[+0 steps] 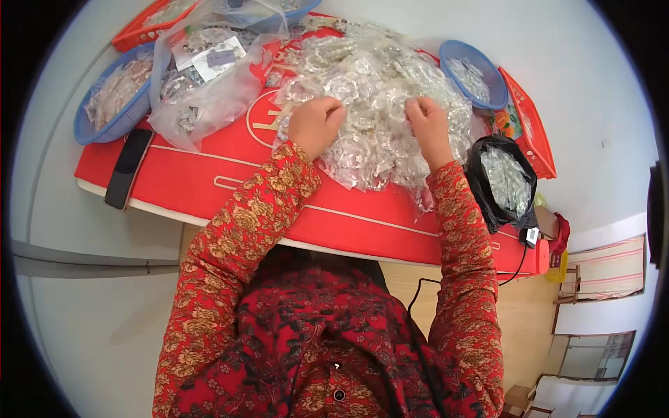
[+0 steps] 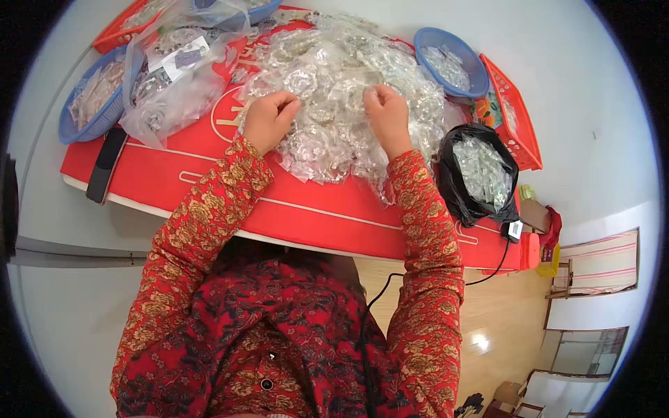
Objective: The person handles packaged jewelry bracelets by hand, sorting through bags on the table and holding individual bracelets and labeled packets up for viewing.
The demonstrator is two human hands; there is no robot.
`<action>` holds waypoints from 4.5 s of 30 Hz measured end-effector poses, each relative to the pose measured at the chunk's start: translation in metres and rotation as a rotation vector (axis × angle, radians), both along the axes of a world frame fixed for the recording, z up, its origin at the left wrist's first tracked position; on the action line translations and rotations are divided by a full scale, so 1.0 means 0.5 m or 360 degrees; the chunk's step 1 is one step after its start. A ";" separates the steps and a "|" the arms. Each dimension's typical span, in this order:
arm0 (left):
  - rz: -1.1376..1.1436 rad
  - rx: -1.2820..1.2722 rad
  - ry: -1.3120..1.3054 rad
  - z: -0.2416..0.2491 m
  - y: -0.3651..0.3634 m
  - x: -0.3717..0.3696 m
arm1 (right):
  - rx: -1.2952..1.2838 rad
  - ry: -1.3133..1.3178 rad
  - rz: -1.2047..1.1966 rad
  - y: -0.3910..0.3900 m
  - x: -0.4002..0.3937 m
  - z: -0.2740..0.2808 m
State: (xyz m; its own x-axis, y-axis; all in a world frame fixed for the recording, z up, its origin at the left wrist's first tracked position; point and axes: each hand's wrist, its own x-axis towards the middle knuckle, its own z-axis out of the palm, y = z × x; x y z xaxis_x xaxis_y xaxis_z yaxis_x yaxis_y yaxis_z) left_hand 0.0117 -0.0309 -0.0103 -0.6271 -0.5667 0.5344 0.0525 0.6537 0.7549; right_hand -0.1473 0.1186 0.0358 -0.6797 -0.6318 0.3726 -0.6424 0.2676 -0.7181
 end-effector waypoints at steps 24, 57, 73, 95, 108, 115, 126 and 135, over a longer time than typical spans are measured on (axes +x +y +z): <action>0.0062 0.0112 0.0106 -0.005 -0.075 0.016 | 0.0001 0.1286 0.0589 0.003 0.153 0.011; -0.0324 0.0310 -0.0557 -0.001 -0.135 0.079 | -0.0507 0.0182 0.0064 -0.016 0.107 -0.042; -0.0845 0.1095 0.0153 0.114 0.030 0.017 | -0.0611 -0.0935 0.0564 -0.002 0.130 -0.012; -0.0932 0.0947 -0.0142 0.084 0.057 -0.002 | -0.0690 -0.0467 0.0239 0.028 0.071 0.010; -0.1124 0.0145 -0.0118 0.073 0.062 -0.007 | -0.0308 0.0865 0.0793 0.037 0.113 0.043; -0.0869 0.0800 -0.0001 0.076 0.068 -0.003 | -0.0750 0.0366 0.0240 0.030 0.112 0.031; -0.0636 0.1008 0.0289 0.063 0.073 -0.010 | -0.0508 -0.0496 0.0362 0.012 0.108 -0.011; -0.0641 0.1132 0.0353 0.052 0.081 -0.020 | -0.0596 -0.0266 0.0301 0.006 0.117 -0.016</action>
